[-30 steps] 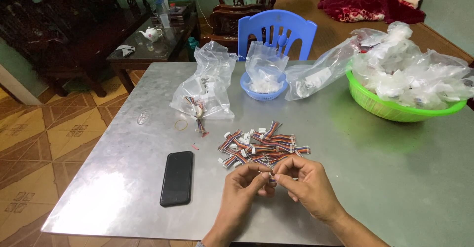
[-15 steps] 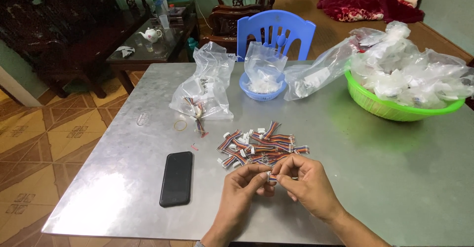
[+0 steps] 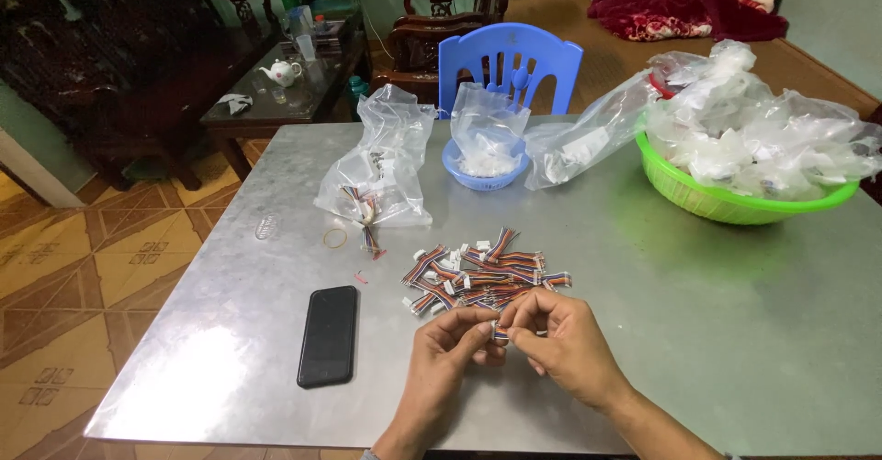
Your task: Assembling wire harnesses by inserting wire bundles into plastic connector housings.
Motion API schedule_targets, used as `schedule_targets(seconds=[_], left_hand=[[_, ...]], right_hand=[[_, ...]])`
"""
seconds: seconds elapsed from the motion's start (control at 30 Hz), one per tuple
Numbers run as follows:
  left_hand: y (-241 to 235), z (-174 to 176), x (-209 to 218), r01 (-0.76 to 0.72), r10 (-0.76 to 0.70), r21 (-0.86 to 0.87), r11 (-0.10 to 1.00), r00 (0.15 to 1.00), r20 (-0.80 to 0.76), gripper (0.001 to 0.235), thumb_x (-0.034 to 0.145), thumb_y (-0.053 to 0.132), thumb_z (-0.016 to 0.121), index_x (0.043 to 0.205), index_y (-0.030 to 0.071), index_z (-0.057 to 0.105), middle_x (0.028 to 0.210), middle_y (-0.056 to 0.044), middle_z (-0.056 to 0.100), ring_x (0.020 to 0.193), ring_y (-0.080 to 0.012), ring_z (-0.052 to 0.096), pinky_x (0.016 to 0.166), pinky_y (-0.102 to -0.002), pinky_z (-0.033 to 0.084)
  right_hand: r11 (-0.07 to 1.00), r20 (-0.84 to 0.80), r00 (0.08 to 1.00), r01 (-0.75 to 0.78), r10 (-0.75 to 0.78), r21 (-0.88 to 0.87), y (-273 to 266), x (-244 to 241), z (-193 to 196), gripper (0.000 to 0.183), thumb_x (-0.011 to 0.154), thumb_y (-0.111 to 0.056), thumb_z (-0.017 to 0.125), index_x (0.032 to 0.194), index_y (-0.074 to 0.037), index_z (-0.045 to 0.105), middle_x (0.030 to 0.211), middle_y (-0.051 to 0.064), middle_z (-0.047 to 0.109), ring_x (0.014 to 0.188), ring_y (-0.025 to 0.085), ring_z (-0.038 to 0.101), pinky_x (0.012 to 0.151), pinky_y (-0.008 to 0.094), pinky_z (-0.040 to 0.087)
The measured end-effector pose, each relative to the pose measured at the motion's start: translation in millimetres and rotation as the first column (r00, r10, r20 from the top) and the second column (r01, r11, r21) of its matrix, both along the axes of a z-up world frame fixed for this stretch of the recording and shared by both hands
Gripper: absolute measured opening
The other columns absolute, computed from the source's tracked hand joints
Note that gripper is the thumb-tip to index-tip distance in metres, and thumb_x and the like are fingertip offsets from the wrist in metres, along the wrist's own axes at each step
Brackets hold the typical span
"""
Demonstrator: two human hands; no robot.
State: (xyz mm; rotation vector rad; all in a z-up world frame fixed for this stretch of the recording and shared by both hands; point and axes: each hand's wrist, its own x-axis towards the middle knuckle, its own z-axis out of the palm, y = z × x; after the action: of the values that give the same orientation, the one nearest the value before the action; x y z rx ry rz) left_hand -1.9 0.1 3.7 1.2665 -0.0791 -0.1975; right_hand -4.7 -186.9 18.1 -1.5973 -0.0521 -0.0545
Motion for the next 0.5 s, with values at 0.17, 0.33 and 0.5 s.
schedule_targets(seconds=[0.17,0.33,0.5], left_hand=[[0,-7,6,0.004,-0.003,-0.017,1.000,1.000,0.014,0.020,0.098,0.012,0.077,0.111,-0.001,0.085,0.083,-0.015,0.080,0.074,-0.0235,0.078,0.073,-0.034,0.064],[2,-7,7,0.012,-0.012,-0.020,1.000,1.000,0.027,0.019,0.098,0.010,0.077,0.110,-0.002,0.085,0.085,-0.015,0.081,0.075,-0.0232,0.078,0.074,-0.036,0.068],[2,-10,8,0.025,-0.022,-0.061,0.998,0.998,0.056,0.020,0.099,0.012,0.078,0.112,-0.002,0.084,0.085,-0.016,0.081,0.075,-0.0236,0.078,0.073,-0.036,0.069]], right_hand=[[0.999,0.038,0.998,-0.044,0.044,-0.005,-1,1,10,0.018,0.087,0.004,0.079,0.072,-0.001,0.071,0.091,0.016,0.081,0.045,0.016,0.052,0.039,0.027,0.044],[0.995,0.035,0.995,-0.094,0.093,0.021,-4,3,10,0.014,0.091,0.001,0.077,0.078,0.002,0.072,0.093,0.016,0.079,0.057,0.016,0.060,0.041,0.028,0.047],[0.990,0.039,0.990,-0.136,0.135,0.022,-3,2,18,0.016,0.092,0.000,0.081,0.078,0.001,0.073,0.090,0.015,0.080,0.063,0.017,0.065,0.042,0.028,0.048]])
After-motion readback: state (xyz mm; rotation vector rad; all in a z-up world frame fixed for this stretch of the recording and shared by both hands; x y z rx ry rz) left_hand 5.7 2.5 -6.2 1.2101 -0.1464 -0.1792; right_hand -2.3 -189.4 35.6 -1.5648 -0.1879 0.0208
